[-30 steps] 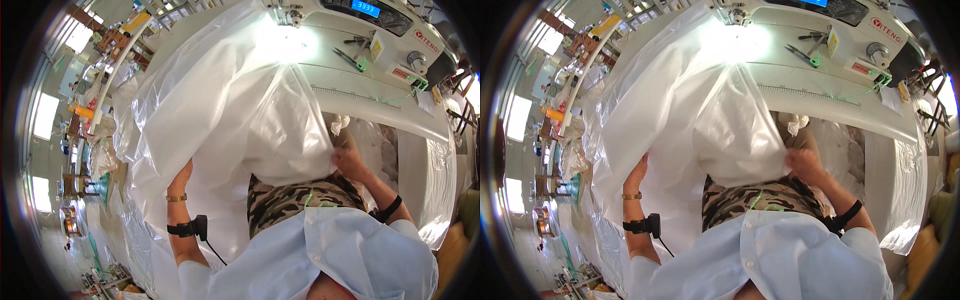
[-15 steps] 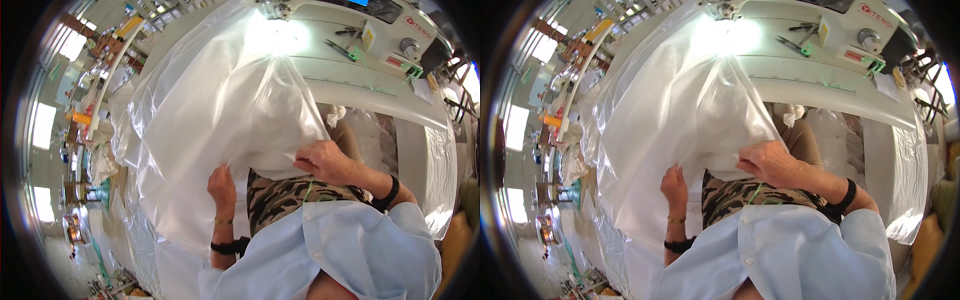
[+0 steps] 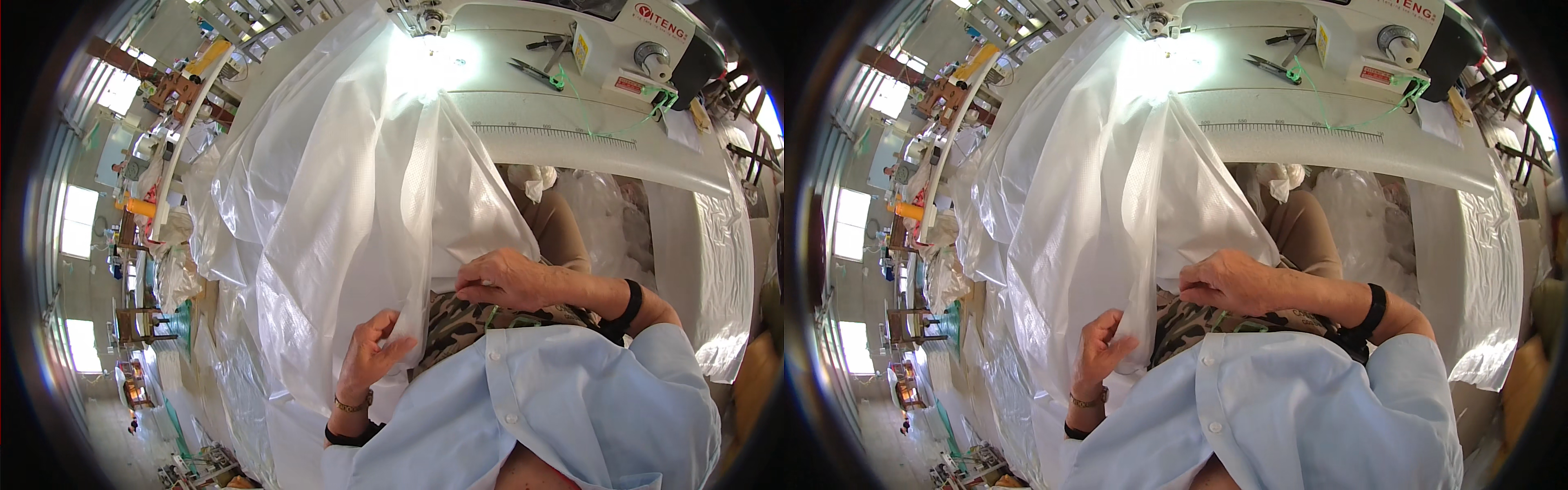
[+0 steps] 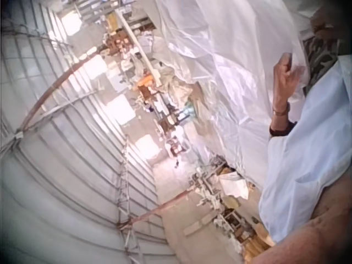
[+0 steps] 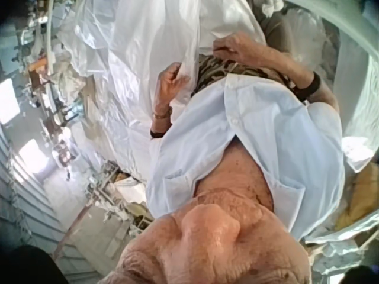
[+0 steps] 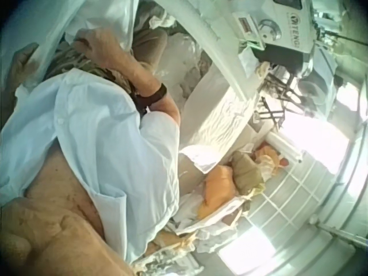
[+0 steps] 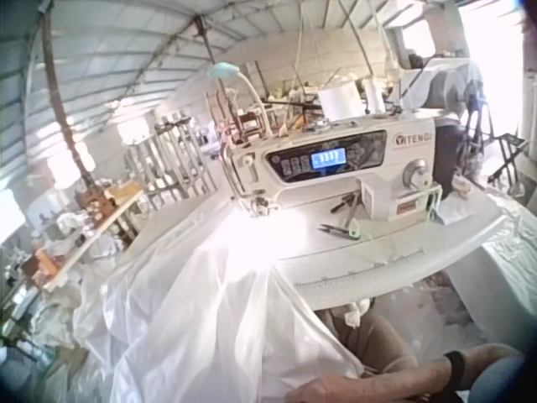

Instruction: The person folds and aligns the edges of a white plastic sheet, feeds it through a sewing machine, and trims the thread with shears. They then reposition the material to repeat the sewing and trimming process on another section.

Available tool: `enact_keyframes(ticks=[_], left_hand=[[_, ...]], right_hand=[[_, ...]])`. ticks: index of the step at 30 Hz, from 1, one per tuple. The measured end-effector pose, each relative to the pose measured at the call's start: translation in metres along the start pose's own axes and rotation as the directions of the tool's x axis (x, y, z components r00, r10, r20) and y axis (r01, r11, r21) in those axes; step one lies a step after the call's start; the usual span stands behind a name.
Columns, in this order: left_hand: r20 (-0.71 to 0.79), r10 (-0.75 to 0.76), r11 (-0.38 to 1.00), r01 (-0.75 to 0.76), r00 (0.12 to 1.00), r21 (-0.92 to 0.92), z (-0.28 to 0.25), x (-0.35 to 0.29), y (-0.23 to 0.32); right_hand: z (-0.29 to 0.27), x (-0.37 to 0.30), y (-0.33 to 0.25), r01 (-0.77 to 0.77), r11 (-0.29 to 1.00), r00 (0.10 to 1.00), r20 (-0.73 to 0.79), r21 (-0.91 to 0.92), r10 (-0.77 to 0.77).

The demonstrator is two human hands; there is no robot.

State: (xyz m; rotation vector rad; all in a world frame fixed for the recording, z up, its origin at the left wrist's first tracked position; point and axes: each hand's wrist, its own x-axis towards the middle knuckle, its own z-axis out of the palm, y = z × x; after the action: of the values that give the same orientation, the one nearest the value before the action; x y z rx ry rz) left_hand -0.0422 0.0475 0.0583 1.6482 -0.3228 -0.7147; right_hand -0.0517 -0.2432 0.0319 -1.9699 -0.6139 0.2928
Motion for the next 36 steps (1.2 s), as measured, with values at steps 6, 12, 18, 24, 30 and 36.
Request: enact_keyframes(ticks=[6,12,18,24,30,36], left_hand=[[-0.093,0.308,0.722,-0.169,0.947,0.671,0.035,0.021,0.036],[0.01,0.591,0.33,-0.252,0.807,0.91,0.052,0.051,0.062],[0.126,0.619,0.219,-0.324,0.775,0.92,0.045,0.094,0.082],[0.031,0.54,0.276,-0.212,0.841,0.937,0.034,0.132,0.089],[-0.057,0.52,0.357,-0.157,0.852,0.921,0.03,0.154,0.087],[-0.147,0.372,0.588,-0.11,0.916,0.802,0.029,0.173,0.088]], right_hand=[[0.007,0.008,-0.004,0.077,0.997,0.995,-0.057,0.013,-0.076],[-0.036,-0.007,0.003,-0.015,0.98,0.951,-0.306,-0.198,-0.047],[-0.136,0.005,0.018,-0.361,0.633,0.802,-0.574,-0.684,-0.163],[-0.196,0.018,0.059,-0.47,0.143,0.746,-0.479,-0.871,-0.463],[-0.224,0.034,0.074,-0.531,0.096,0.84,-0.507,-0.842,0.194],[-0.225,0.035,0.073,-0.401,-0.03,0.862,-0.366,-0.916,-0.351]])
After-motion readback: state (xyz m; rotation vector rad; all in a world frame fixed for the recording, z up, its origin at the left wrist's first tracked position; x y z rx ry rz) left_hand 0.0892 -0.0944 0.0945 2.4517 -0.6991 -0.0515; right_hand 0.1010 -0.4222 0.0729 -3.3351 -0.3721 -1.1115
